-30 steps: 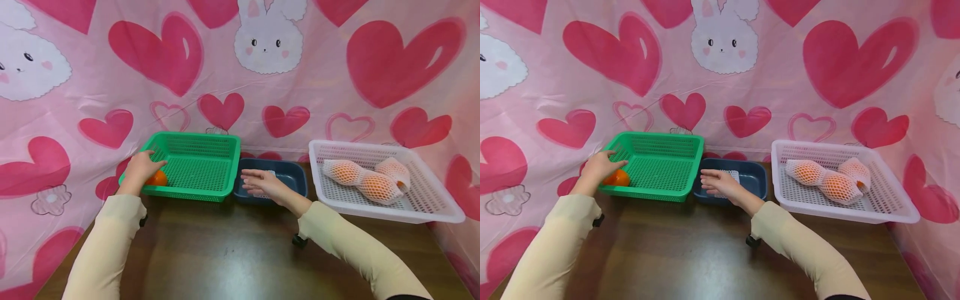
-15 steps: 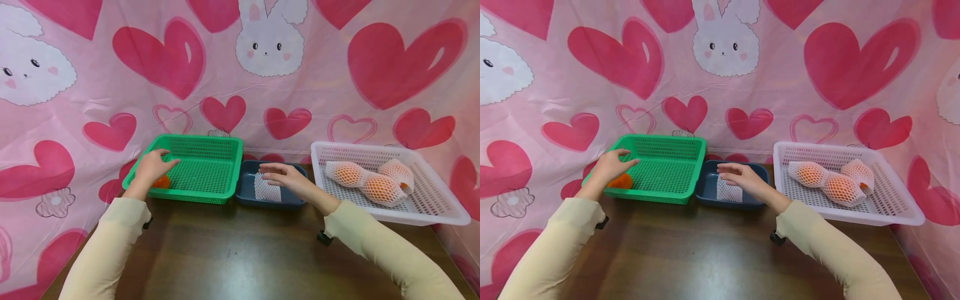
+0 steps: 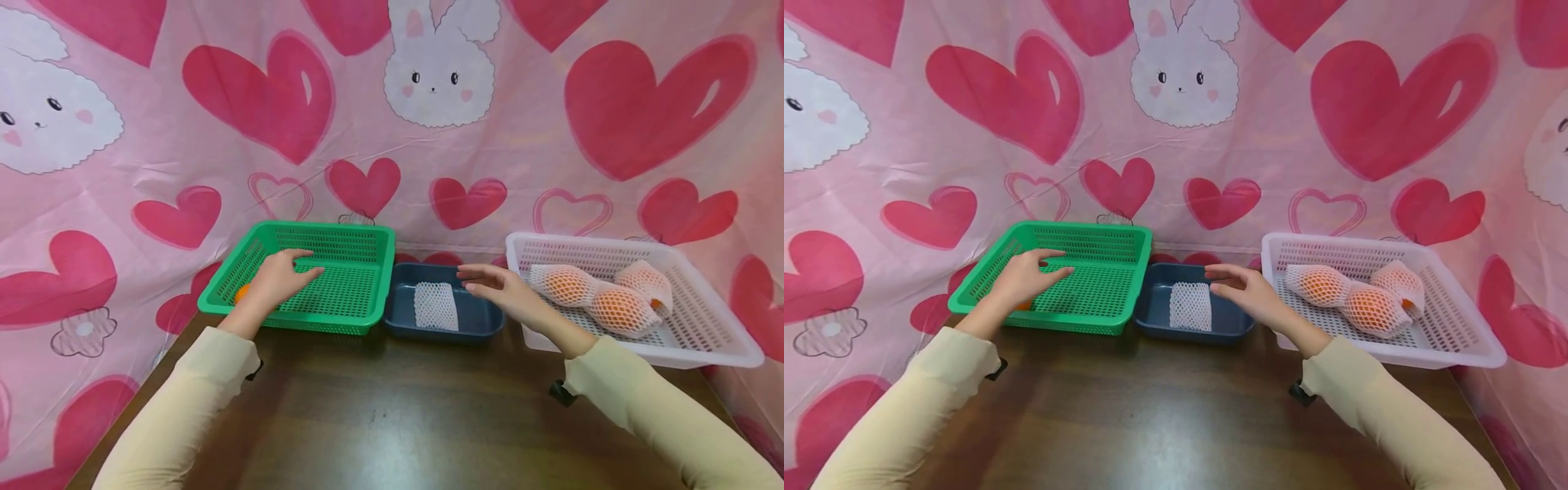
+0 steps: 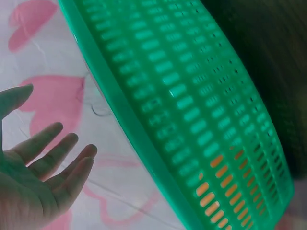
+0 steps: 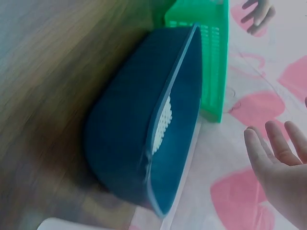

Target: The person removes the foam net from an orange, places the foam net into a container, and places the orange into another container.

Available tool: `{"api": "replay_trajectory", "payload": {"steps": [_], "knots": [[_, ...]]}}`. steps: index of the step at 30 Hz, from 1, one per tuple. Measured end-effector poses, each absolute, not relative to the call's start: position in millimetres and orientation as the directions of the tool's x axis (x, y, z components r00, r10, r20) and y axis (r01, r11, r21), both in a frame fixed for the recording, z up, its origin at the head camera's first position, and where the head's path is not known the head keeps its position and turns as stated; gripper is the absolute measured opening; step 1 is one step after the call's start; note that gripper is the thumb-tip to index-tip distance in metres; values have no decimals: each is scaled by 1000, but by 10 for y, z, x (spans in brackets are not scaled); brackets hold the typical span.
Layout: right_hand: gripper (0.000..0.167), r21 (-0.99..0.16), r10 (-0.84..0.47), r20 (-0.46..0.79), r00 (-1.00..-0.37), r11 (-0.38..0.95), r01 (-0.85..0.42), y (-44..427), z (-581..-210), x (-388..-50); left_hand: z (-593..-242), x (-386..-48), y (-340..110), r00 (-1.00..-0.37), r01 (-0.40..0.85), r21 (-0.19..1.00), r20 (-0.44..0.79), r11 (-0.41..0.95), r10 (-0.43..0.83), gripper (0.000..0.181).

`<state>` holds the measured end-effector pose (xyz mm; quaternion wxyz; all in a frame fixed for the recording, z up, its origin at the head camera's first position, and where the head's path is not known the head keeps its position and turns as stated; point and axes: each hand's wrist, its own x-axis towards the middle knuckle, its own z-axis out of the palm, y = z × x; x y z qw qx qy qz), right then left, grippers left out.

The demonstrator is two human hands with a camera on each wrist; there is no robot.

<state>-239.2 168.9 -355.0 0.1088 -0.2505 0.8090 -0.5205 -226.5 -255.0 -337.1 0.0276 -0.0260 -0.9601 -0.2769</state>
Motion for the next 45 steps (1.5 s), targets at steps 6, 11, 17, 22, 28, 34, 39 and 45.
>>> {"api": "replay_trajectory", "payload": {"steps": [6,11,17,22,28,34,39,45], "knots": [[50,-866,-510,106,-854,375,-332,1880,-3558,-2353,-3372,-2255,-2393,-993,120,534,62,837,102,60],[47,-833,-503,139,-853,407,-375,2032,-3632,-2341,-3422,-2239,-2277,-980,197,510,83,837,179,59],[49,-799,-488,144,-861,456,-391,2214,-3696,-2319,-3460,-2218,-2118,-965,256,517,97,817,242,59],[50,-756,-457,138,-879,525,-391,2377,-3714,-2293,-3471,-2202,-1948,-957,285,518,100,806,273,64],[53,-697,-445,138,-885,591,-406,2564,-3743,-2311,-3491,-2189,-1750,-954,292,516,94,805,286,68],[56,-649,-458,103,-883,642,-409,2692,-3762,-2329,-3532,-2191,-1574,-948,307,522,94,796,304,71],[54,-606,-450,118,-885,673,-423,2783,-3786,-2340,-3581,-2196,-1405,-939,331,538,105,775,329,70],[56,-576,-417,95,-904,718,-391,2867,-3783,-2349,-3620,-2207,-1169,-918,388,544,152,744,367,67]]}}
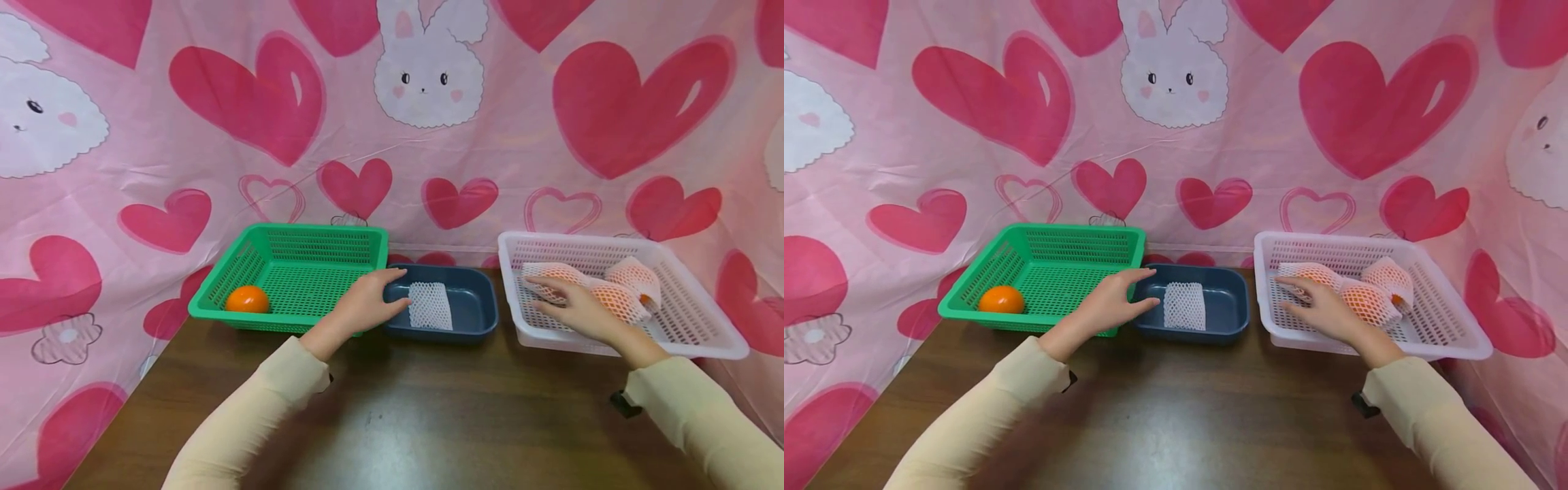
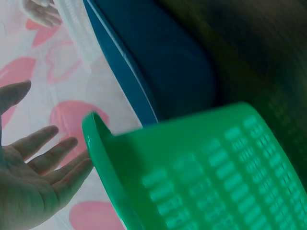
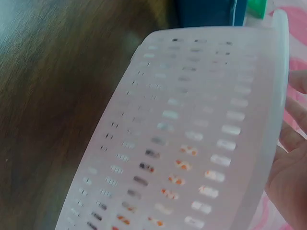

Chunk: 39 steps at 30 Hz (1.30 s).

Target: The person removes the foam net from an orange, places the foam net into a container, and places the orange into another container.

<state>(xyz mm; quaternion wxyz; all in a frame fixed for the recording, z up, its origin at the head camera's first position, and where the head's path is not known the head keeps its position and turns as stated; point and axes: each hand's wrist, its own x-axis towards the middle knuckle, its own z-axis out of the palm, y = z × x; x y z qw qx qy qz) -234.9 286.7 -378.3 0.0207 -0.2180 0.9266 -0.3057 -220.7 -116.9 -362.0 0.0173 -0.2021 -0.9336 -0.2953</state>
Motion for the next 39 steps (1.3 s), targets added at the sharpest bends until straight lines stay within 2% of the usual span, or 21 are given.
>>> {"api": "replay_trajectory", "payload": {"steps": [8,19,26,31,39], "knots": [[55,-533,-402,138,-905,740,-410,2987,-3827,-2362,-3684,-2255,-934,-912,399,564,161,722,378,62],[57,-468,-360,153,-920,794,-388,3189,-3803,-2330,-3757,-2322,-711,-923,351,666,128,658,363,56],[56,-394,-359,193,-913,824,-407,3330,-3836,-2321,-3858,-2348,-519,-931,303,726,88,617,354,54],[57,-380,-364,242,-899,817,-433,3420,-3856,-2330,-3885,-2359,-400,-923,315,731,87,605,376,52],[57,-371,-328,244,-913,838,-400,3577,-3808,-2348,-4028,-2417,-206,-918,280,835,88,474,388,46]]}}
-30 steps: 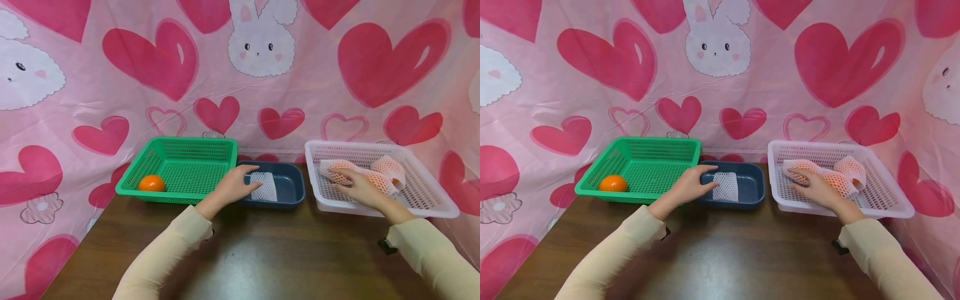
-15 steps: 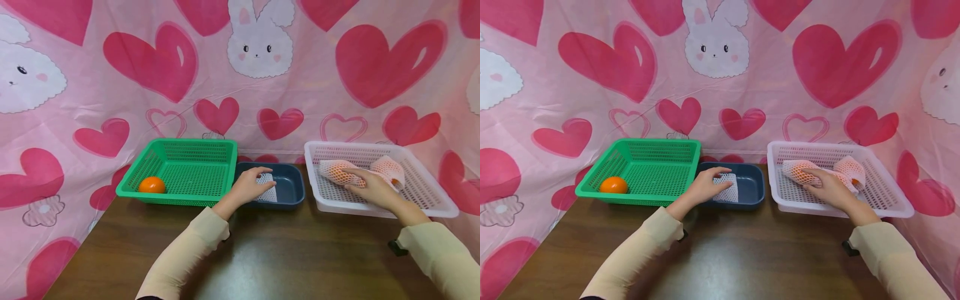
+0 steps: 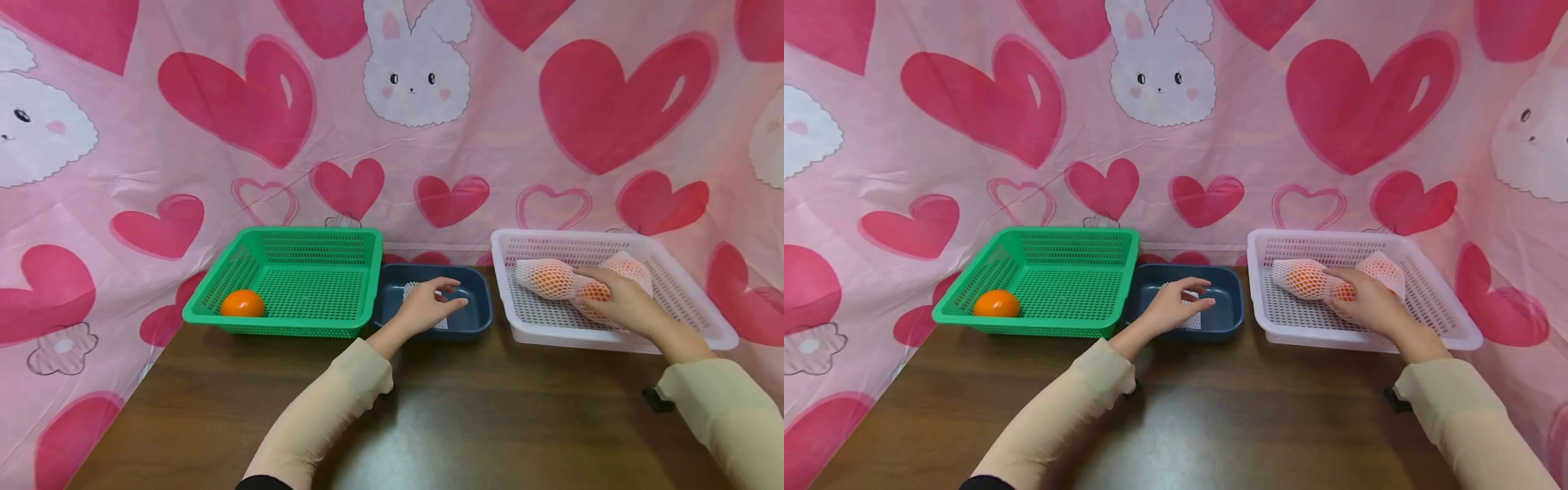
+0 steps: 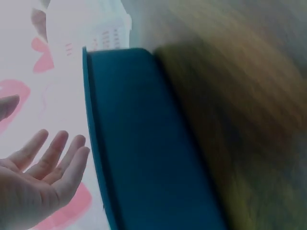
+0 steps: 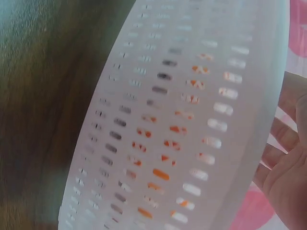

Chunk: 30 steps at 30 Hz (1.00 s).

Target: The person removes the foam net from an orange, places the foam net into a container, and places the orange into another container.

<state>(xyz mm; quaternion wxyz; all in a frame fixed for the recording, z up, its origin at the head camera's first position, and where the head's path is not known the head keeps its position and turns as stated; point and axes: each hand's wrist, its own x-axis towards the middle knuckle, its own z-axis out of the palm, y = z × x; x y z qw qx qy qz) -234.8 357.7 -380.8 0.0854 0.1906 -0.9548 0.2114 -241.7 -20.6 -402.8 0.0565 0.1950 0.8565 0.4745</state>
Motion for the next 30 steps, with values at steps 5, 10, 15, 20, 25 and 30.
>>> {"api": "replay_trajectory", "payload": {"steps": [5,10,15,20,25,30], "knots": [[62,-373,-291,162,-943,866,-331,3674,-3776,-2402,-4046,-2415,-53,-933,166,914,23,372,359,49],[69,-365,-236,61,-970,899,-242,3762,-3744,-2453,-4064,-2414,108,-933,26,966,-68,255,353,54],[74,-368,-215,13,-977,907,-205,3812,-3753,-2476,-4072,-2413,218,-917,-74,984,-130,159,378,55],[77,-367,-202,-7,-979,912,-186,3885,-3788,-2497,-4054,-2413,322,-910,-158,983,-182,94,371,50],[75,-375,-177,-4,-984,913,-163,3981,-3833,-2520,-4085,-2409,493,-910,-243,970,-233,13,342,50],[79,-380,-173,-22,-985,912,-151,4013,-3876,-2558,-4126,-2368,614,-929,-236,971,-219,-22,300,53]]}}
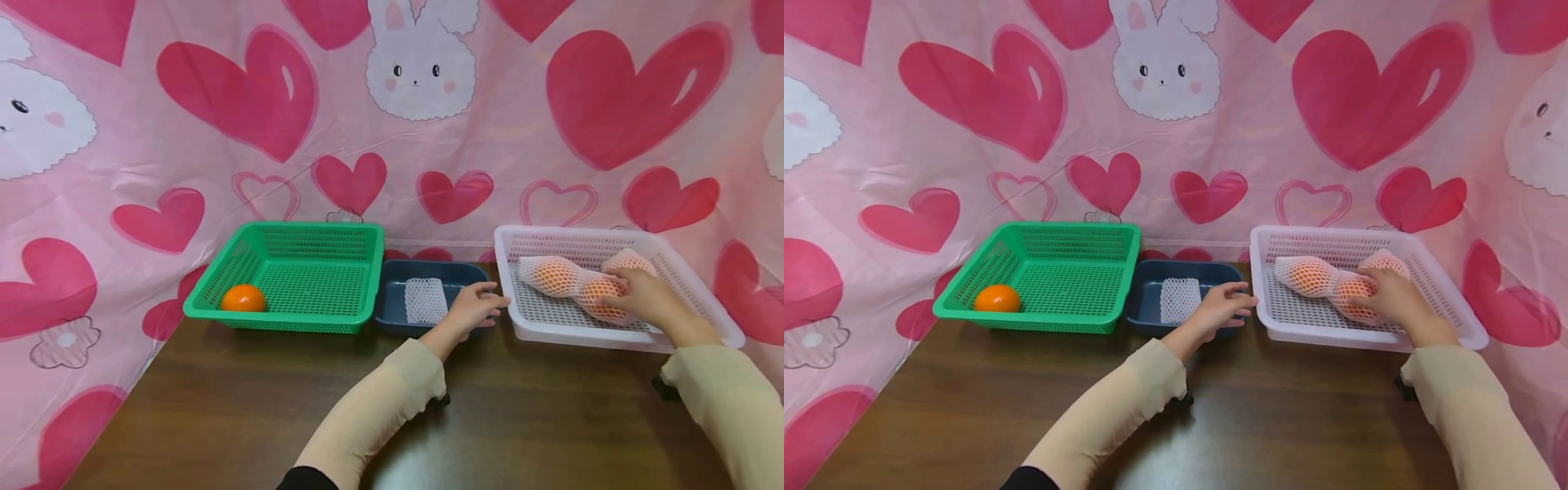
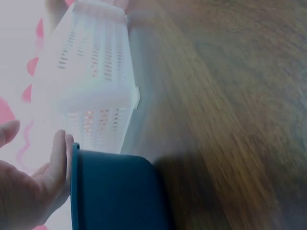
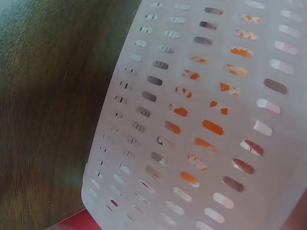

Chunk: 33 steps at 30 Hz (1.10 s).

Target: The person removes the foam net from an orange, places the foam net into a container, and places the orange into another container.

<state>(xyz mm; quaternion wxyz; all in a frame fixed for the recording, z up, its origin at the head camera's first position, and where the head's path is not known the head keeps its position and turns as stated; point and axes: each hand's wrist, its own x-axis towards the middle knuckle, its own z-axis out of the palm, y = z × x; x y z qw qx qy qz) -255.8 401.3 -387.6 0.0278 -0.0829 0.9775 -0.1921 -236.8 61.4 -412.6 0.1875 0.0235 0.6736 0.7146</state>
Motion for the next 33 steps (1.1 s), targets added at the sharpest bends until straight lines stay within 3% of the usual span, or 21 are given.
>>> {"api": "replay_trajectory", "payload": {"steps": [11,25,33], "knots": [[102,-338,-125,-76,-989,937,-92,4013,-3965,-2580,-4111,-2354,756,-936,-238,967,-202,-94,290,51],[98,-324,-122,-71,-990,942,-93,3960,-4055,-2652,-4095,-2340,849,-943,-268,951,-226,-154,245,57],[119,-341,-115,-142,-983,938,-61,3918,-4065,-2644,-4073,-2319,833,-924,-309,941,-262,-139,279,66]]}}
